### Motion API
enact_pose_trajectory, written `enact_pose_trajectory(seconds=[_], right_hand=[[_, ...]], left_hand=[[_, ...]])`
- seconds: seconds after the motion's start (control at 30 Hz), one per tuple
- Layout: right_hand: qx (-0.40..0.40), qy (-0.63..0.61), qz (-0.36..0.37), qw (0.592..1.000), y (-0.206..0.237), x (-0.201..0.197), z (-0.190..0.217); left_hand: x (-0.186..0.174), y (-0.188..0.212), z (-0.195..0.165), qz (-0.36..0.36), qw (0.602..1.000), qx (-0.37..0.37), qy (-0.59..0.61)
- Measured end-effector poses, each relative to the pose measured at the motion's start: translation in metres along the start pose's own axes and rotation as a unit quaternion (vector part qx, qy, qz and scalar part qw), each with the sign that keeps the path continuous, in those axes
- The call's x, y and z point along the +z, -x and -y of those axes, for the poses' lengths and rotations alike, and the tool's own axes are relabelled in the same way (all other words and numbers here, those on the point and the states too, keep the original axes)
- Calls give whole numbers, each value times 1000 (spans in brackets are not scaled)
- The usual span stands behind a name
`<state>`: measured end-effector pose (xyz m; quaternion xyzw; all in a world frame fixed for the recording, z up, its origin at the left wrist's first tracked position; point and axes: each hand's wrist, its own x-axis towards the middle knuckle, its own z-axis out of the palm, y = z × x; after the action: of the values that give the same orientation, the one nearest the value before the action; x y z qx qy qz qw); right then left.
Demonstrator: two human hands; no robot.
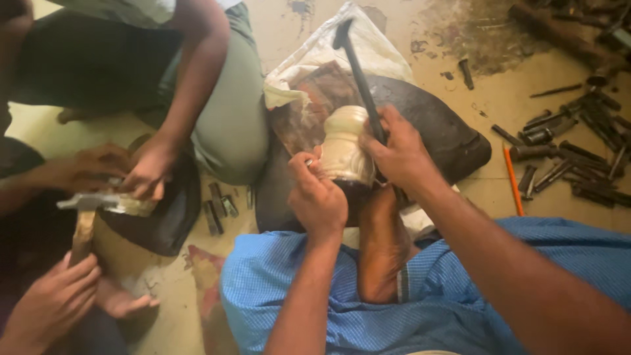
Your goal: The person sits on the floor and uses their bare foot to hold a white cylindrical object steady while carving it with a chisel and hammer. They repeatedly strike the chisel to shape the object, occasionally rotating it to work on different sections.
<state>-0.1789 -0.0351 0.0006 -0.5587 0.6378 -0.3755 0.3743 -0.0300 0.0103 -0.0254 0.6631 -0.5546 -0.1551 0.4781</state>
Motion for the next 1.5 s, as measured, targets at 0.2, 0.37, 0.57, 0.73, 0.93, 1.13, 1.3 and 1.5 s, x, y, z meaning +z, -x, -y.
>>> enact_pose_trajectory(seconds=[0.2, 0.37, 0.57, 0.73, 0.93, 1.13, 1.3, 1.5], right_hand=[[-166, 109, 43, 979, -42, 17, 37], [-158, 174, 127, 964, -36, 17, 39], [-121, 146, 161, 968, -22, 15, 26], [-53, 154, 130, 978, -18, -15, 29], [13, 73, 91, 993, 43, -96, 18], [196, 94, 9, 976, 117, -141, -10], [252, 146, 16, 957, 157, -161, -21], [285, 142, -9, 948, 171, -175, -18]], left_hand=[[21, -1, 3, 20, 998, -52, -39], [25, 41, 11, 42, 987, -156, 11], [10, 47, 31, 92, 982, -168, -4], [-5, 35, 39, 75, 988, -130, -30], [-26, 10, 44, 9, 863, -321, 389], [-28, -7, 21, 52, 894, -141, 422], [-20, -33, 7, 142, 894, -128, 405], [4, -31, -3, 159, 879, -79, 442]])
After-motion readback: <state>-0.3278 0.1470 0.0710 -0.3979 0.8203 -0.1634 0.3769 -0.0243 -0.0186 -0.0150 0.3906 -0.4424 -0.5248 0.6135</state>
